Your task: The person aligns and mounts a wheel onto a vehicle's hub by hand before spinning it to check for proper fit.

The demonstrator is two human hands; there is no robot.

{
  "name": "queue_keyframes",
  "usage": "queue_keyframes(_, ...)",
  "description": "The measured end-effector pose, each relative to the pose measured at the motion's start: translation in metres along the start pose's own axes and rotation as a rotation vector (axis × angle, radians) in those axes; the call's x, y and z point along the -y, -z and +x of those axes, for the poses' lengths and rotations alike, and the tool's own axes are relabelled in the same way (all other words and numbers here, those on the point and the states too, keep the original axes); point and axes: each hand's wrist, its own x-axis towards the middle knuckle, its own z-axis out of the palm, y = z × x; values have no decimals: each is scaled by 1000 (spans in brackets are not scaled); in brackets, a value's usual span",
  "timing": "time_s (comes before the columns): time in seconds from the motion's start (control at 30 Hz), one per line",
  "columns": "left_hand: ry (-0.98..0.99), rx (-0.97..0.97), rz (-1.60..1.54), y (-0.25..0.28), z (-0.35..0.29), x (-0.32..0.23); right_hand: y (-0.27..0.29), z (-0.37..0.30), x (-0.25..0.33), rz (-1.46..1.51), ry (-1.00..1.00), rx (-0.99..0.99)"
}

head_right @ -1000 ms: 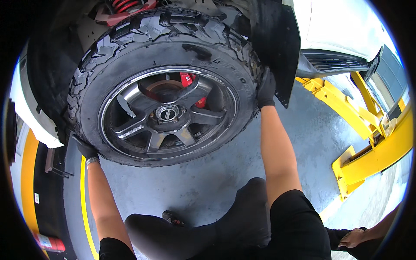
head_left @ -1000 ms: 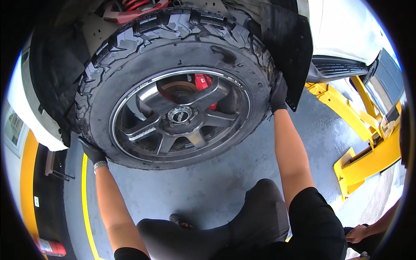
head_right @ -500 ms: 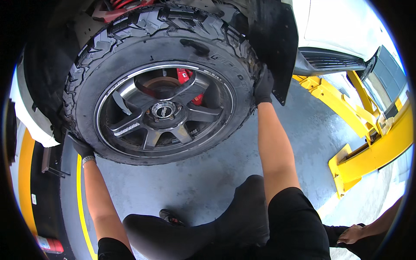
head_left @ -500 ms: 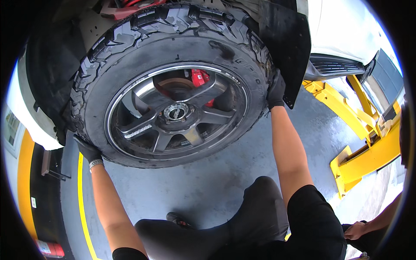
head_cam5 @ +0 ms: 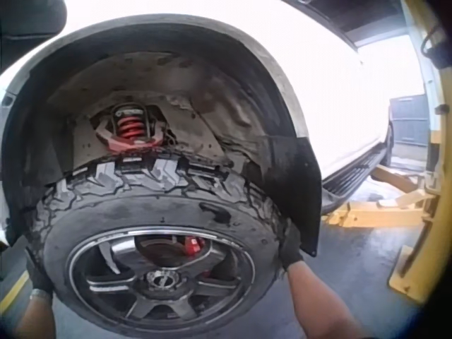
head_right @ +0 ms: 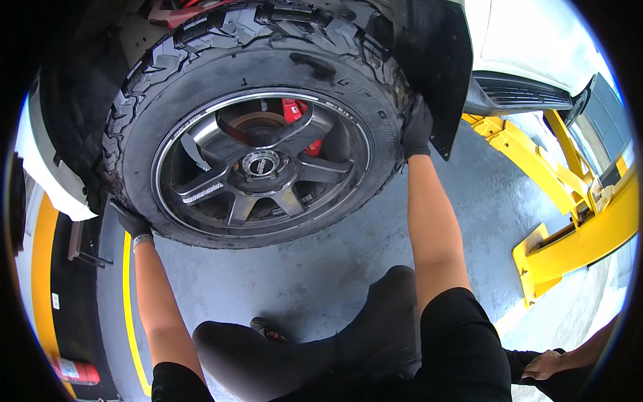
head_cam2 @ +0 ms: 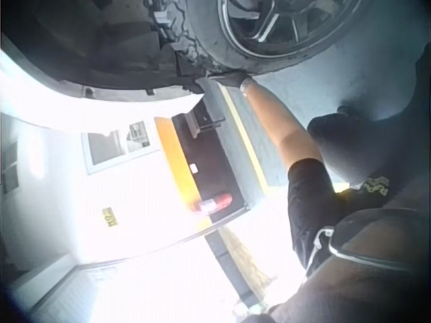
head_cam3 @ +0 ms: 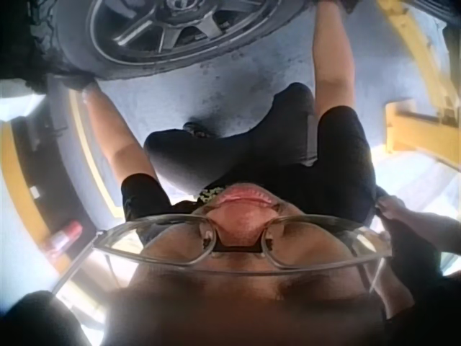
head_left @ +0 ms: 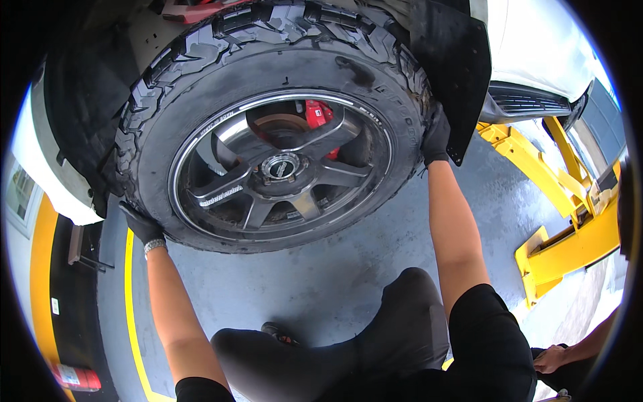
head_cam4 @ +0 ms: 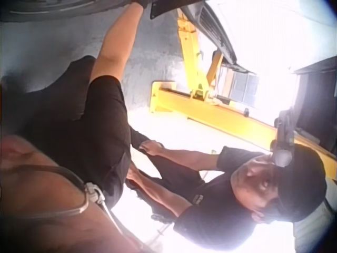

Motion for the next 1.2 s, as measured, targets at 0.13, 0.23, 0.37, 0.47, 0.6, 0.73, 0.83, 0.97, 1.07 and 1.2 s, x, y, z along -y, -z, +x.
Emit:
queue_keyframes(0.13, 131, 25, -243, 0, 0, -1, 0, 0, 4, 17, 43, -68)
queue_keyframes(0.23, 97, 28, -186, 0, 2, 0, 3, 1, 14, 398, -369, 5)
queue_keyframes(0.37, 173, 43, -303, -1, 3, 2, 6, 1, 17, 520, -507, 19)
queue_keyframes(0.47, 130, 32, -342, -1, 3, 1, 5, 1, 10, 260, -234, -1)
queue_keyframes(0.6, 44, -20, -179, 0, 2, -3, 2, -2, 1, 117, -58, 59)
queue_keyframes(0.73, 69, -2, -201, 2, 1, -6, 2, -4, -1, 41, 24, 51)
queue_keyframes(0.83, 94, 20, -187, 1, 2, -3, 2, -7, 0, 2, 100, -21)
queue_keyframes(0.97, 310, 91, -523, -1, 3, 0, -1, -12, 1, 85, -90, 79)
queue_keyframes(1.07, 177, 52, -279, 1, 0, -5, -2, -14, 1, 8, 10, -11)
queue_keyframes(1.2, 164, 27, -406, 8, -5, -24, -3, -13, 1, 139, -175, 55)
